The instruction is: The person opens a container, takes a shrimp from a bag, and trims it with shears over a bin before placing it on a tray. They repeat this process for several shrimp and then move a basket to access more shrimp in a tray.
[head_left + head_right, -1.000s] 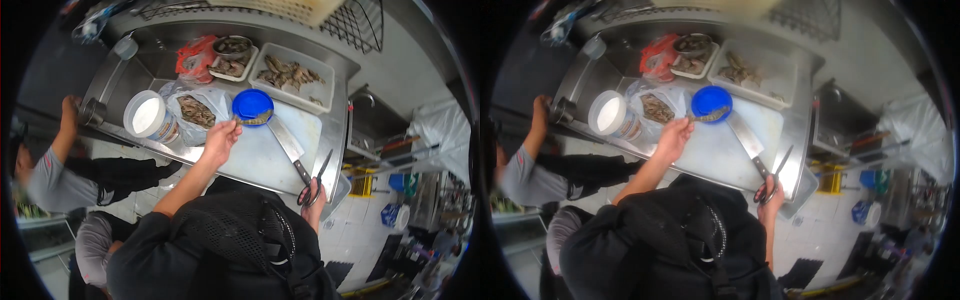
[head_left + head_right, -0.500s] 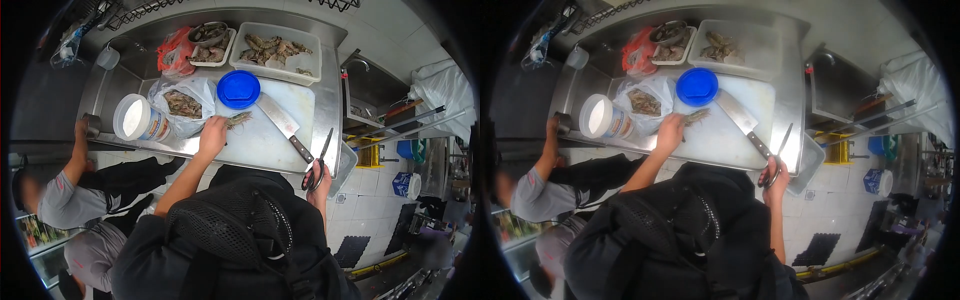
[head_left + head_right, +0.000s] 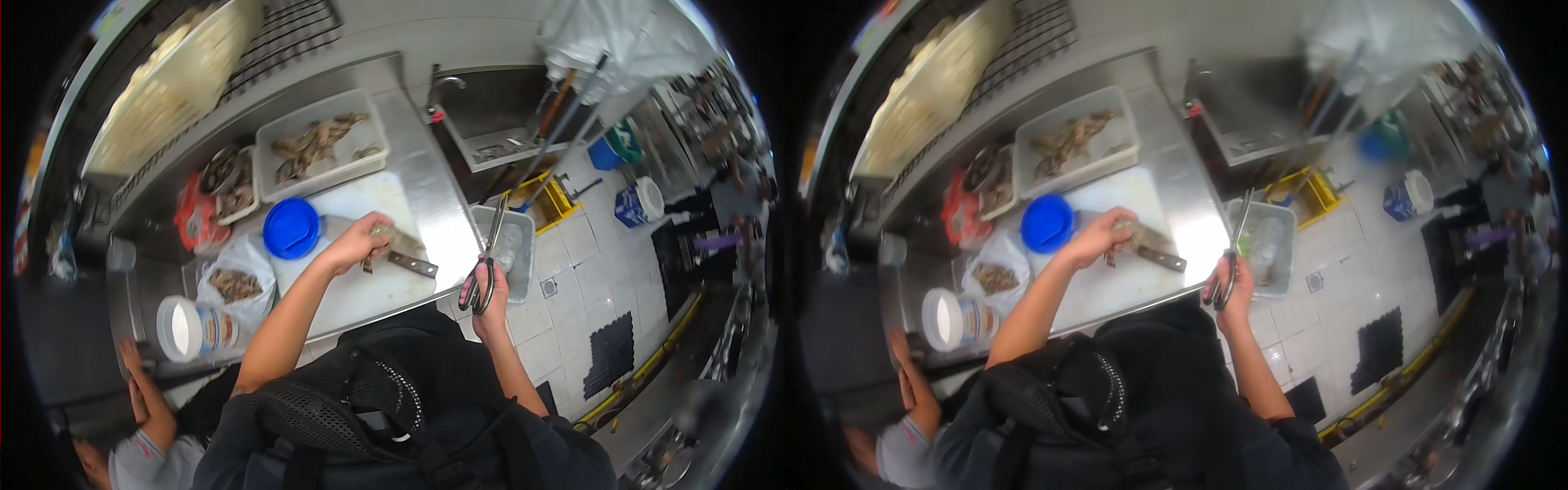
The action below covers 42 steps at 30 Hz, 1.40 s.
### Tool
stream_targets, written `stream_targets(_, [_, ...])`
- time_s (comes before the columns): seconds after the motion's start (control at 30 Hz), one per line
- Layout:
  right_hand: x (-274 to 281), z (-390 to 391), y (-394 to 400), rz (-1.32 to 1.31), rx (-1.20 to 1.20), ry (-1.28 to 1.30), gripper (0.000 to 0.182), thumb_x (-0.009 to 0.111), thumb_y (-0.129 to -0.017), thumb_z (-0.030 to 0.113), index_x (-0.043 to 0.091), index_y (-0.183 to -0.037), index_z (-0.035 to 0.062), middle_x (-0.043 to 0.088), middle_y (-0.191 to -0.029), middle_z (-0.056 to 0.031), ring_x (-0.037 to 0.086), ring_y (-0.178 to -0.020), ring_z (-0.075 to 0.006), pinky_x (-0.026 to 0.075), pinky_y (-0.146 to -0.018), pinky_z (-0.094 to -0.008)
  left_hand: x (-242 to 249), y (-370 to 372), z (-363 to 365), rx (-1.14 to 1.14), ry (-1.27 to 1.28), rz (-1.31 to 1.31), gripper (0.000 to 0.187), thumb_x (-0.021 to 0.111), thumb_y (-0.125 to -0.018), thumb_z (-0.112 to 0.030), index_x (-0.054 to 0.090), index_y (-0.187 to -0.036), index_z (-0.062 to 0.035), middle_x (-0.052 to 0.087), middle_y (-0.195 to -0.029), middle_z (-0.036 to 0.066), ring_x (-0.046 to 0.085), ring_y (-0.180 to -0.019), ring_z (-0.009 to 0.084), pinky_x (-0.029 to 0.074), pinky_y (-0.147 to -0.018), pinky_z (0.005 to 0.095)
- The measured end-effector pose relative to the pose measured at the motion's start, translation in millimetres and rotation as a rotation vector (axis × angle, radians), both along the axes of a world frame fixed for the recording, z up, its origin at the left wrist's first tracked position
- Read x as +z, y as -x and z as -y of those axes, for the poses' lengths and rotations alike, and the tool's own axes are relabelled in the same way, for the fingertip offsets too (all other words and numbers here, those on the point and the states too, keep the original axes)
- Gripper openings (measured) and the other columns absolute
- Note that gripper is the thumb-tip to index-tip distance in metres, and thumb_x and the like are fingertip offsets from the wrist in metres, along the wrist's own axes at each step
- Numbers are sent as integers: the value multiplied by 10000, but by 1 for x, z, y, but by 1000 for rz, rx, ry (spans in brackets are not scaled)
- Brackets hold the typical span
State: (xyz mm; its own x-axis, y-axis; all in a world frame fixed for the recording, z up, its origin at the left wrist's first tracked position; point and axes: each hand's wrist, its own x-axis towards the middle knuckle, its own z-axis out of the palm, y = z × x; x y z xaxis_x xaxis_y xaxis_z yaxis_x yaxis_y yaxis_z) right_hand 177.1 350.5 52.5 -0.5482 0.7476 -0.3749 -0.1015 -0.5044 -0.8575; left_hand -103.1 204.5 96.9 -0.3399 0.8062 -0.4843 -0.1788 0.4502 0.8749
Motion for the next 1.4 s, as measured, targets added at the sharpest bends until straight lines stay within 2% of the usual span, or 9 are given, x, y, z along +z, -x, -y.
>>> stream_targets(0.17, [22, -23, -37, -172, -142, 58, 330, 599, -1094, 344, 522, -1278, 82, 617, -830, -49, 636, -664, -141, 548, -549, -286, 85, -10, -135, -178, -281, 173, 340, 666, -1024, -156, 608, -1347, -66, 612, -914, -5, 456, -701, 68, 390, -631, 228])
stream_targets(0.2, [16, -27, -48, -174, -149, 51, 480, 589, -1083, 453, 487, -1379, 89, 621, -870, -72, 651, -712, -173, 570, -592, -317, 98, -17, -158, -160, -373, 310, 341, 691, -1026, -190, 629, -1337, -64, 612, -919, -13, 446, -699, 64, 378, -631, 218])
stream_targets(0.3, [15, -30, -80, -408, -164, 130, 646, 577, -1050, 576, 454, -1464, 96, 627, -920, -103, 664, -806, -215, 581, -685, -370, 121, -46, -221, -102, -456, 183, 288, 717, -1024, -203, 679, -1280, -78, 621, -881, -35, 453, -665, 51, 386, -613, 220])
stream_targets(0.33, [20, -29, -89, -497, -116, 164, 813, 537, -998, 711, 420, -1518, 97, 637, -991, -153, 659, -898, -273, 565, -782, -432, 121, -55, -243, -100, -484, 170, 269, 738, -1013, -226, 710, -1231, -71, 639, -892, -27, 472, -673, 47, 394, -614, 214])
stream_targets(0.5, [44, -21, -117, -912, 109, 281, 1086, 473, -908, 864, 274, -1628, 76, 634, -1073, -195, 632, -957, -335, 523, -849, -470, 102, -102, -313, -251, -502, 178, 265, 738, -1011, -211, 710, -1220, -49, 657, -895, -15, 508, -694, 53, 428, -637, 220])
stream_targets(0.77, [22, -48, -119, -1023, 28, 393, 1057, 454, -924, 855, 289, -1624, 80, 631, -1061, -182, 623, -943, -333, 519, -848, -469, 42, -133, -315, -516, -294, 247, 264, 741, -998, -180, 715, -1229, -54, 677, -926, -18, 549, -758, 71, 460, -721, 223])
stream_targets(0.93, [-9, -65, -119, -714, -219, 521, 601, 609, -1039, 544, 490, -1468, 140, 612, -749, -26, 552, -592, -174, 467, -551, -319, 17, -140, -320, -587, -178, 271, 265, 743, -1003, -207, 711, -1235, -81, 677, -927, -21, 567, -773, 80, 471, -748, 232])
stream_targets(1.2, [-12, -57, -132, -346, -207, 303, 869, 646, -969, 664, 406, -1589, 103, 602, -873, -34, 607, -750, -164, 507, -639, -320, 5, -130, -326, -459, -137, 185, 248, 733, -1015, -205, 707, -1236, -94, 698, -943, -24, 617, -830, 74, 501, -773, 246])
stream_targets(1.4, [-7, -65, -140, -230, -186, 253, 746, 697, -977, 588, 511, -1505, 94, 614, -850, -29, 608, -717, -119, 523, -626, -284, 15, -135, -324, -713, -100, -118, 264, 726, -999, -158, 718, -1257, -102, 729, -1044, -8, 637, -914, 80, 511, -823, 239])
